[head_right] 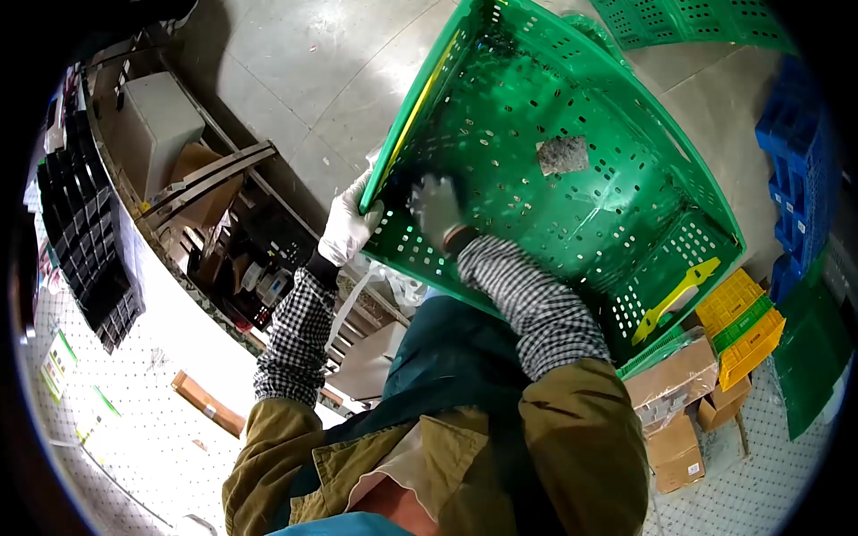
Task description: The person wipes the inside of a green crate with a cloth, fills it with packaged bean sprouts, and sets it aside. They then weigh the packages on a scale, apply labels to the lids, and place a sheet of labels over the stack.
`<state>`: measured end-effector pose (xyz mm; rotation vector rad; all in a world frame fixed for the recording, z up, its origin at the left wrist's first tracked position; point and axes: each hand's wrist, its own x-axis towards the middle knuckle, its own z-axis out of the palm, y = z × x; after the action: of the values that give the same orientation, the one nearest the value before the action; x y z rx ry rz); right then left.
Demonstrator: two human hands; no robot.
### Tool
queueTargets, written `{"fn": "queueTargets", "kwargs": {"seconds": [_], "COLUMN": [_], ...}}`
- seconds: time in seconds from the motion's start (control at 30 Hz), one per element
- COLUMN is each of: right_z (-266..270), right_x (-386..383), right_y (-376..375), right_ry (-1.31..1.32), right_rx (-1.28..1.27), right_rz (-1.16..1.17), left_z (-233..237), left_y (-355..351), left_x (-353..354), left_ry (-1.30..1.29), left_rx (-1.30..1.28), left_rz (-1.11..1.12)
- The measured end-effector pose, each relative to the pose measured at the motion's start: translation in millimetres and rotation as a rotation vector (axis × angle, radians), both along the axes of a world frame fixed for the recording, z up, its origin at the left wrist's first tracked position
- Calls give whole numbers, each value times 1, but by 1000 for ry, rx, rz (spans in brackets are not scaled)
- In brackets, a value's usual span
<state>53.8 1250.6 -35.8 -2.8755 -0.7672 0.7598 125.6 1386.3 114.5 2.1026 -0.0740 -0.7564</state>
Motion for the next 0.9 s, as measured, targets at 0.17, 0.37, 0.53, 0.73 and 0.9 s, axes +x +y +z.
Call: {"fn": "queueTargets", "kwargs": {"seconds": [0.17, 0.37, 0.53, 0.73, 0.9], "right_z": [36, 63, -4, 5, 28], "right_x": [-9, -192, -84, 67, 183], "right_y": [-54, -240, -112, -73, -145], "right_ry": [-74, 233, 16, -193, -421], "right_rx": [187, 85, 293, -69, -417], "right_rz": [-116, -415, -245, 34, -581], "left_z": [5, -6, -1, -14, -7], "left_y": [0, 5, 2, 8, 3], "left_x": [1, -4, -2, -11, -5], "left_ry": [-30, -12, -91, -95, -103], "left_rx": [71, -15, 88, 81, 31], "left_rz": [-15, 71, 4, 35, 17]}}
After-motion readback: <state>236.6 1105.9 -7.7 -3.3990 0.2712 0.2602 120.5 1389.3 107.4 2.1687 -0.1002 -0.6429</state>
